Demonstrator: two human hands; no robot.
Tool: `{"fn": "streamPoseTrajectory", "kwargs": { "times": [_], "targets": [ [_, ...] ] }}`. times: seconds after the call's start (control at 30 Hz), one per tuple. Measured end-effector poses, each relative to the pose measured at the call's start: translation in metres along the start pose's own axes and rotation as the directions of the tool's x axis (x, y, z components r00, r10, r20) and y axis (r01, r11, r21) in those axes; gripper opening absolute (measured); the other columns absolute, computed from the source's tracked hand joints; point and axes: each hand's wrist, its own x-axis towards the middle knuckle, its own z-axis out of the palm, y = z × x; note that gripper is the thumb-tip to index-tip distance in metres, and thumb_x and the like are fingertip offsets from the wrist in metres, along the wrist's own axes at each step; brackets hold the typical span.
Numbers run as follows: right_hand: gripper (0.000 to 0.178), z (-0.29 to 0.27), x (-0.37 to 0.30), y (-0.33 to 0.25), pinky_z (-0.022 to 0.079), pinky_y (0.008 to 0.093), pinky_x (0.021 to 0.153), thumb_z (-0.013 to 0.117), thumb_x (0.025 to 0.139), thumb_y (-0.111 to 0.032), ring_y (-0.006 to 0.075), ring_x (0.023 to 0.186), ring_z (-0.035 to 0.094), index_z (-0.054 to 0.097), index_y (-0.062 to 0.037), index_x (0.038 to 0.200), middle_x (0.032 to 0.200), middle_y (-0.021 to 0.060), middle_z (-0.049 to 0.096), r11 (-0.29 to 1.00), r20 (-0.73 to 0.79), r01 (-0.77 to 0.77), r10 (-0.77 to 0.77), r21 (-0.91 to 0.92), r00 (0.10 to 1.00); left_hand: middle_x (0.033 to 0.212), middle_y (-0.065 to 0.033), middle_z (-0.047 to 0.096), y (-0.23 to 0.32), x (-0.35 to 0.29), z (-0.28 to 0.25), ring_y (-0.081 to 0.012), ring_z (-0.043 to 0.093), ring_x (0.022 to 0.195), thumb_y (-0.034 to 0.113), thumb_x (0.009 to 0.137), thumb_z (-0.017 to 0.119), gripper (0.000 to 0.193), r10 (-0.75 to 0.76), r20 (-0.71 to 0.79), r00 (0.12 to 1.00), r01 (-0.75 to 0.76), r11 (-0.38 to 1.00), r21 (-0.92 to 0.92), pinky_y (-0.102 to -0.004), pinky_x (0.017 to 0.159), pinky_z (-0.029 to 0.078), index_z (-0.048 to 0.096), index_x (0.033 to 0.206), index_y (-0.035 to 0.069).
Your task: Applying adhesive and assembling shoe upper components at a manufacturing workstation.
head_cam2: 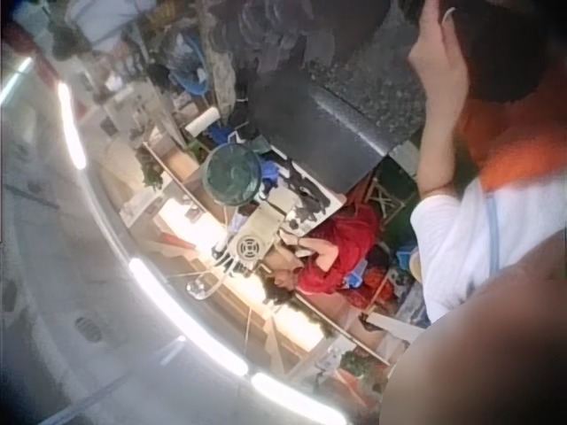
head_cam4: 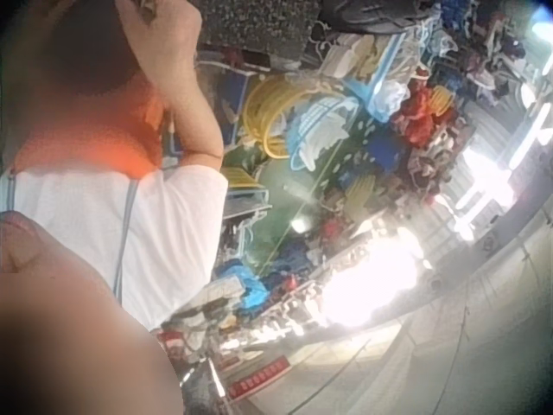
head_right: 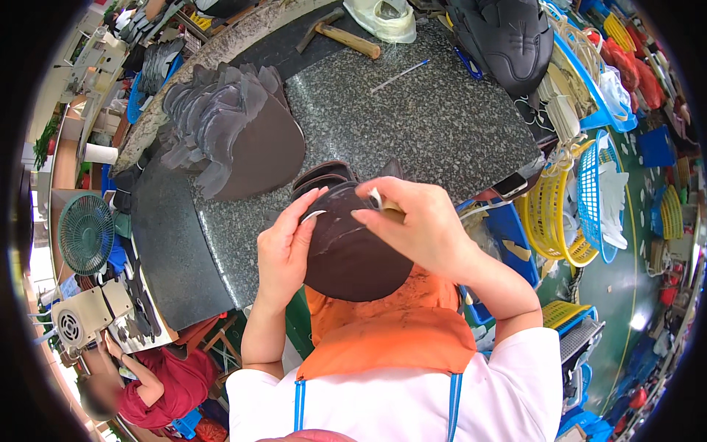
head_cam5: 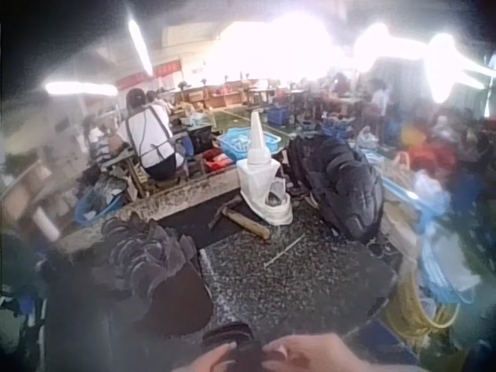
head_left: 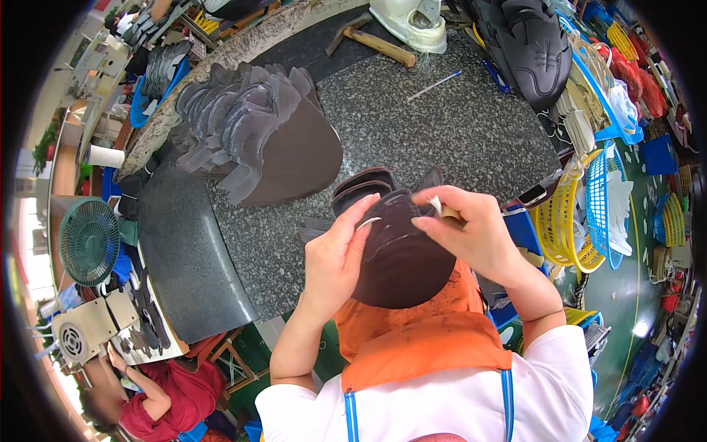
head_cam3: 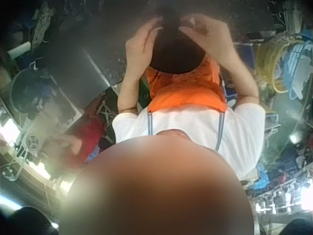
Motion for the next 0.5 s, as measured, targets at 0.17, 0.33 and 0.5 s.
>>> {"fn": "streamPoseTrajectory", "kwargs": {
  "times": [0.17, 0.33, 0.5],
  "targets": [
    [0.034, 0.012, 0.004, 0.027, 0.051, 0.0331, 0.056, 0.069, 0.085, -0.011, 0.0233, 0.065, 0.067, 0.061, -0.0070, 0.118, 0.076, 0.0072, 0.068, 0.938, -0.154, 0.339, -0.346, -0.074, 0.925, 0.105, -0.0103, 0.071, 0.000, -0.004, 0.001, -0.0123, 0.068, 0.087, -0.001, 0.094, 0.055, 0.031, -0.153, -0.006, 0.988, 0.151, 0.980, -0.129, -0.0252, 0.075, 0.052, 0.060, 0.125, 0.001],
    [0.071, 0.014, 0.005, 0.021, 0.045, 0.0348, 0.044, 0.066, 0.089, -0.019, 0.0237, 0.049, 0.061, 0.030, -0.0006, 0.147, 0.058, 0.0062, 0.058, 0.807, 0.091, 0.393, -0.395, -0.441, 0.914, 0.087, -0.0032, 0.068, -0.008, -0.006, 0.001, -0.0012, 0.058, 0.074, 0.000, 0.094, 0.053, 0.030, -0.336, -0.008, 0.942, 0.330, 0.930, -0.159, -0.0196, 0.067, 0.048, 0.061, 0.123, 0.001],
    [0.081, 0.008, 0.026, 0.011, 0.043, 0.0356, 0.041, 0.065, 0.087, -0.017, 0.0239, 0.043, 0.056, 0.019, 0.0042, 0.150, 0.052, 0.0051, 0.052, 0.749, 0.325, 0.535, -0.431, -0.392, 0.842, 0.091, -0.0017, 0.067, -0.020, 0.003, 0.004, -0.0024, 0.059, 0.074, 0.001, 0.092, 0.057, 0.033, -0.415, 0.103, 0.904, 0.409, 0.769, -0.492, -0.0192, 0.066, 0.048, 0.061, 0.124, -0.001]
  ]
}}
